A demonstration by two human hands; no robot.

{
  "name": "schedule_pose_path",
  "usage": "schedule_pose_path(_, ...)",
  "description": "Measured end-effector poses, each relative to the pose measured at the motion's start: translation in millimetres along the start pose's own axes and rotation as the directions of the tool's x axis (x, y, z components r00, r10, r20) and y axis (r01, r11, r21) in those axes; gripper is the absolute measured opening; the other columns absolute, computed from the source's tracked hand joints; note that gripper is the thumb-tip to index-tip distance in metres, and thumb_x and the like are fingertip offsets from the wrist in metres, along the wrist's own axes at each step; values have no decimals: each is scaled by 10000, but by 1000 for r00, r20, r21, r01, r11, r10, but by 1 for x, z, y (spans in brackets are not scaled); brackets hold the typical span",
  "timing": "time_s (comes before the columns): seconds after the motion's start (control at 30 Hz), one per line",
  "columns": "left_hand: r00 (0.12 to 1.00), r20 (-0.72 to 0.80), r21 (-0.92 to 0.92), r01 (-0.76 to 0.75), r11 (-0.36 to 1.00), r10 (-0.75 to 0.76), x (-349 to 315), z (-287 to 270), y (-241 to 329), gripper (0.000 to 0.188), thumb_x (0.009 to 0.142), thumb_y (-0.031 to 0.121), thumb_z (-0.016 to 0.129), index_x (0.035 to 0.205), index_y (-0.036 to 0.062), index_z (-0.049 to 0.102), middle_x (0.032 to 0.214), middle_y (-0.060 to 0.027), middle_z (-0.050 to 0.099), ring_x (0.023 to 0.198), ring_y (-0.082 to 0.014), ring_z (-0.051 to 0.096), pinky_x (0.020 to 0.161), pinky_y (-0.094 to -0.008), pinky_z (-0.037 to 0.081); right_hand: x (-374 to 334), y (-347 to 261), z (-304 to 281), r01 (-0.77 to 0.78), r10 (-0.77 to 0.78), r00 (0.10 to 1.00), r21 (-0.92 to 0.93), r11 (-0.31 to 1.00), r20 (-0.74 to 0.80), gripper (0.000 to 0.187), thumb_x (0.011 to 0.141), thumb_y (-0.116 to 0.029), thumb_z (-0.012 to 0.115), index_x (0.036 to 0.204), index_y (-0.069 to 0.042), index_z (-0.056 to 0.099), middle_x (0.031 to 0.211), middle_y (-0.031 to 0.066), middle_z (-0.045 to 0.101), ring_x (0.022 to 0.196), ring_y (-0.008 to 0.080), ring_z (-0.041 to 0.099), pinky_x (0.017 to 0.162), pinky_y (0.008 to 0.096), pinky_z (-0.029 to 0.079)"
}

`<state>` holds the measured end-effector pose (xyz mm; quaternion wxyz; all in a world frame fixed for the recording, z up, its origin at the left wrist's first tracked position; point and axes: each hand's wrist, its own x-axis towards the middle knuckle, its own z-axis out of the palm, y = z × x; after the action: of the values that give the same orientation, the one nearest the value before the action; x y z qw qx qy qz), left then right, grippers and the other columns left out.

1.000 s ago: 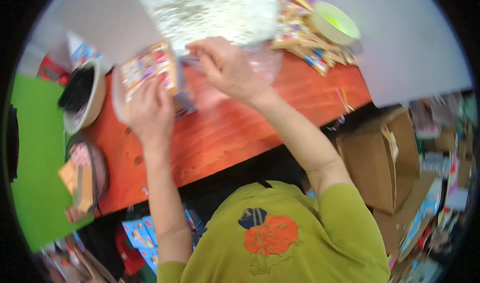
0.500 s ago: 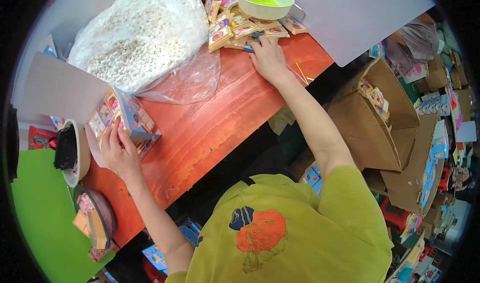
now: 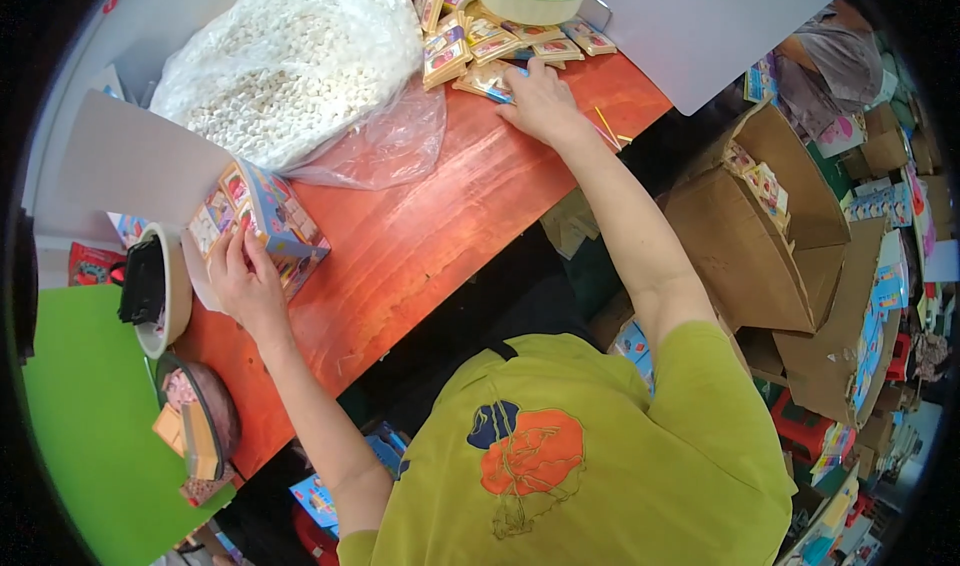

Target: Assemble small printed cardboard boxes, fill them with multiple small packaged items, and pack the finished boxes into a larger shipping carton.

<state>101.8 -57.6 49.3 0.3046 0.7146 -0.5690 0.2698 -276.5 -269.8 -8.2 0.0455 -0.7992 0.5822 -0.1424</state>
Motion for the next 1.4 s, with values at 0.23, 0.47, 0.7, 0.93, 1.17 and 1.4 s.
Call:
schedule_pose_path(0.23,999,-43,-7,7,1000,-8,-3,-1,-14,195,945,181,685,1055,36,755,1082,-160,705,1003,-334,673,869,-443,550,-10,-14,2,76,-84,993,99,992,82,540,812,-384,766,1235,-88,608,1230,187,581,1193,392,538,987,498,487)
schedule_pose_path(0.47,997,-63,-138,41,990,-50,-7,7,-3,245,883,110,695,1088,-21,671,1162,-209,620,1096,-377,604,944,-492,491,-62,-33,-96,-186,-172,858,606,774,483,561,824,-156,779,1330,-34,569,1014,44,570,906,101,574,731,259,492)
schedule_pose_path(0.7,989,-145,-102,4,995,-18,-23,6,-5,346,868,90,714,1184,-37,652,1243,-207,593,1262,-400,548,1095,-549,402,10,-204,-122,593,-696,718,534,603,-12,563,833,-148,765,1361,-80,584,1117,35,619,962,151,578,777,302,484)
schedule_pose_path(0.93,992,-125,-72,12,997,-21,-26,3,-8,332,836,84,731,1143,-28,672,1261,-184,610,1291,-381,540,1141,-576,352,68,-349,-90,809,-857,495,286,514,140,471,830,-181,768,1269,-51,655,1219,151,651,1129,316,597,950,393,507)
schedule_pose_path(1.17,989,-147,-162,5,987,-29,-30,9,-12,329,820,67,733,1128,-31,672,1237,-188,610,1279,-384,550,1131,-565,369,73,-367,-43,788,-850,463,321,525,252,461,875,-263,752,1290,-80,670,1183,192,643,1115,342,628,967,402,510)
schedule_pose_path(1.4,988,-153,-140,-34,990,12,-34,4,-16,349,811,29,711,1149,-47,663,1230,-205,615,1269,-380,556,1131,-551,384,70,-375,-46,843,-833,497,93,530,243,266,909,-203,693,1131,-62,728,1086,191,658,1011,353,660,895,435,528)
